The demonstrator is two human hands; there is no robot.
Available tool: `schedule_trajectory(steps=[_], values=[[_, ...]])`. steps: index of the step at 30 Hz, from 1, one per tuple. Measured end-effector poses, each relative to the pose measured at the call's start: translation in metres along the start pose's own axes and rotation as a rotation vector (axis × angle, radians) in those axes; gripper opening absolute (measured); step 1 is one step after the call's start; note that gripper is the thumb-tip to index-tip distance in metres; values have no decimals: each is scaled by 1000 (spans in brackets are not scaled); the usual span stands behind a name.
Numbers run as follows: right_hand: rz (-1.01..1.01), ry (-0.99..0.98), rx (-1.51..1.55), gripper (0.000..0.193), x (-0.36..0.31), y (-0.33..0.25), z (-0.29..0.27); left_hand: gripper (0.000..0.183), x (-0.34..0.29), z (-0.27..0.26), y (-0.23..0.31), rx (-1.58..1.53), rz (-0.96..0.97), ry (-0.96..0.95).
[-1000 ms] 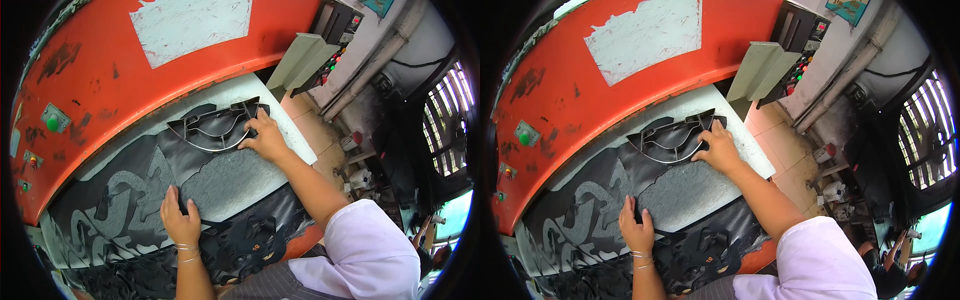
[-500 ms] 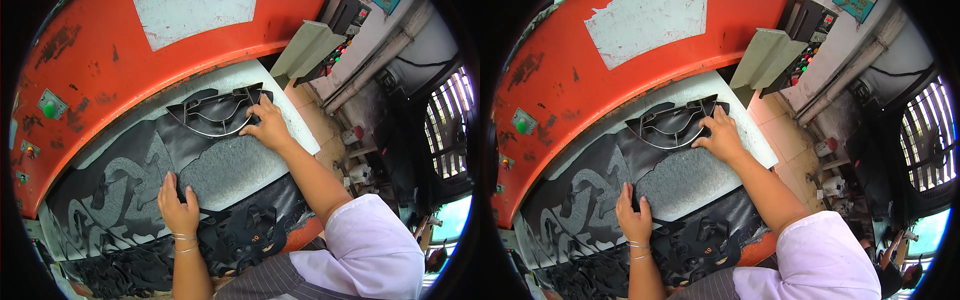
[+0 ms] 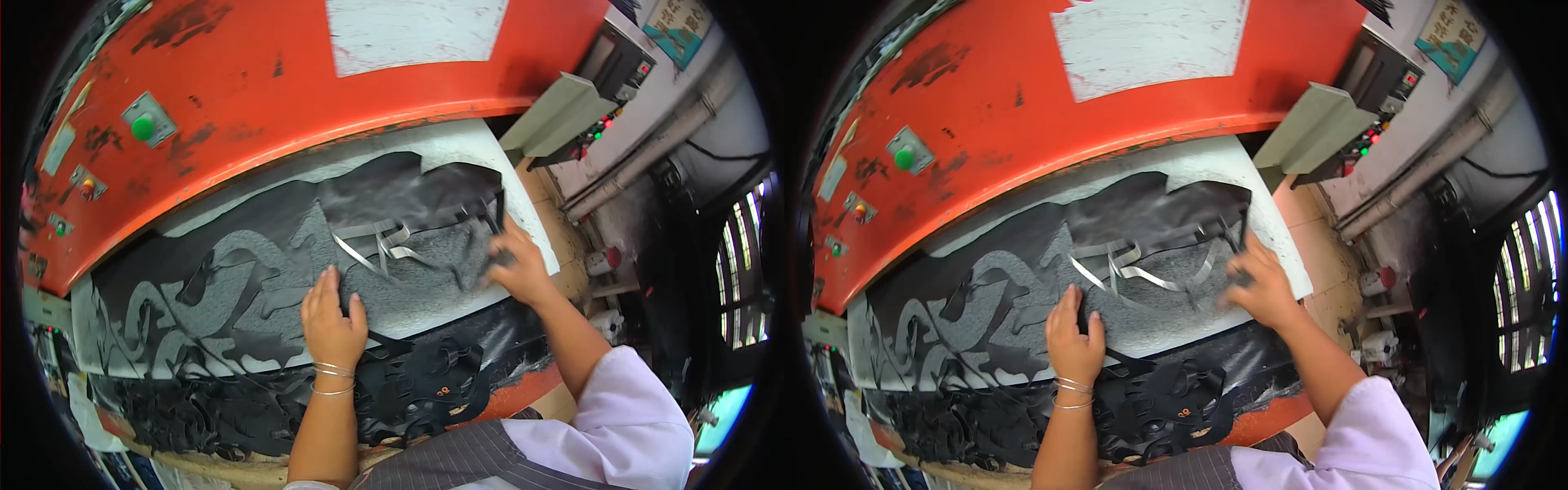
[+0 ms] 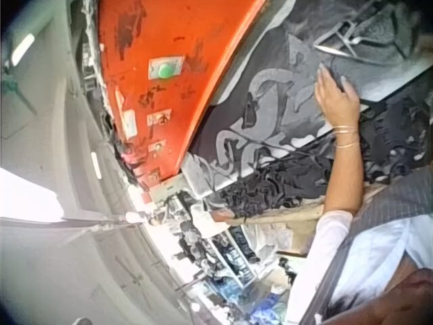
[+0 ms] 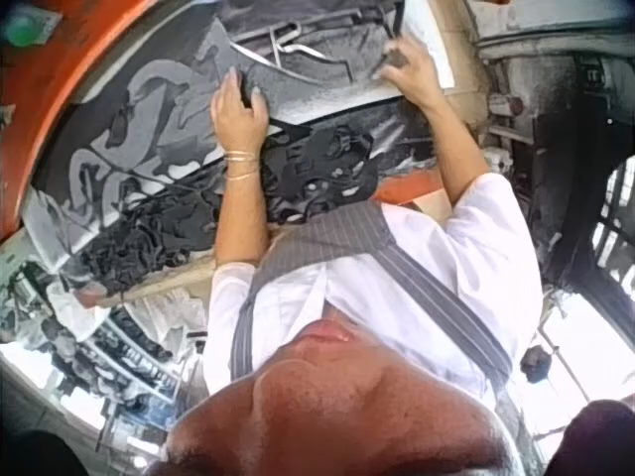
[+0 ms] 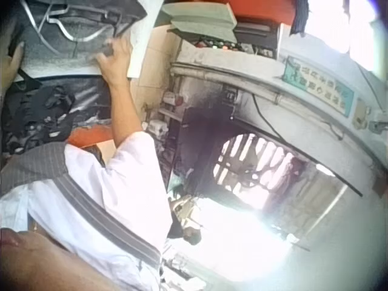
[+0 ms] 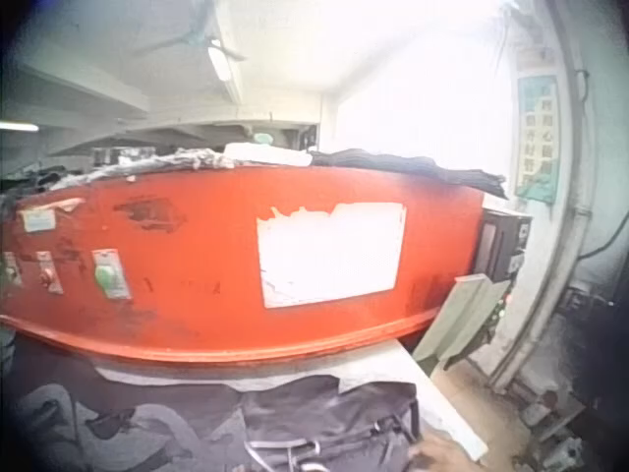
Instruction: Using an industrial clicker press to cut pattern pieces from a sheet of leather for shoe manufacturing.
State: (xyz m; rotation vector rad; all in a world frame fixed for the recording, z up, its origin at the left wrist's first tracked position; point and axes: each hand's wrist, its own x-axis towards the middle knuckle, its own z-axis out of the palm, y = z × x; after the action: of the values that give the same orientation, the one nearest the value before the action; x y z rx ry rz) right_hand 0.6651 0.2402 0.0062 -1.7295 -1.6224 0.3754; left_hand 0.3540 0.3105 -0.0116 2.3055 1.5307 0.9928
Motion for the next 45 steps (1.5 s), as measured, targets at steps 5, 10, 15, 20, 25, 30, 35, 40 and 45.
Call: schedule_trajectory(steps=[5,10,15,20,25,30,35,40,45], values=[[-80,-153,-69,35,-95,-10,-39,46,-13,-8,-4,6,11,37],[26,-212,-134,32,-181,-22,-64,35,-29,-7,2,-66,-9,20],[45,-236,-128,32,-229,-37,-53,22,-45,-15,7,-139,-11,22],[161,-334,-274,49,-221,-64,-46,23,-51,-43,2,-330,-58,-109],[150,-527,-497,81,-185,-133,-63,27,-77,-193,-40,-241,37,-39],[67,-345,-329,52,-153,-203,-41,28,-177,-281,-142,-55,-178,92],[-451,-308,-305,54,-44,-316,10,50,-269,-307,-181,158,-245,-154],[-660,17,-372,47,106,-436,33,50,-246,-312,-181,155,-131,-159],[-511,113,-410,49,234,-539,71,48,-243,-322,-193,155,-141,-171]])
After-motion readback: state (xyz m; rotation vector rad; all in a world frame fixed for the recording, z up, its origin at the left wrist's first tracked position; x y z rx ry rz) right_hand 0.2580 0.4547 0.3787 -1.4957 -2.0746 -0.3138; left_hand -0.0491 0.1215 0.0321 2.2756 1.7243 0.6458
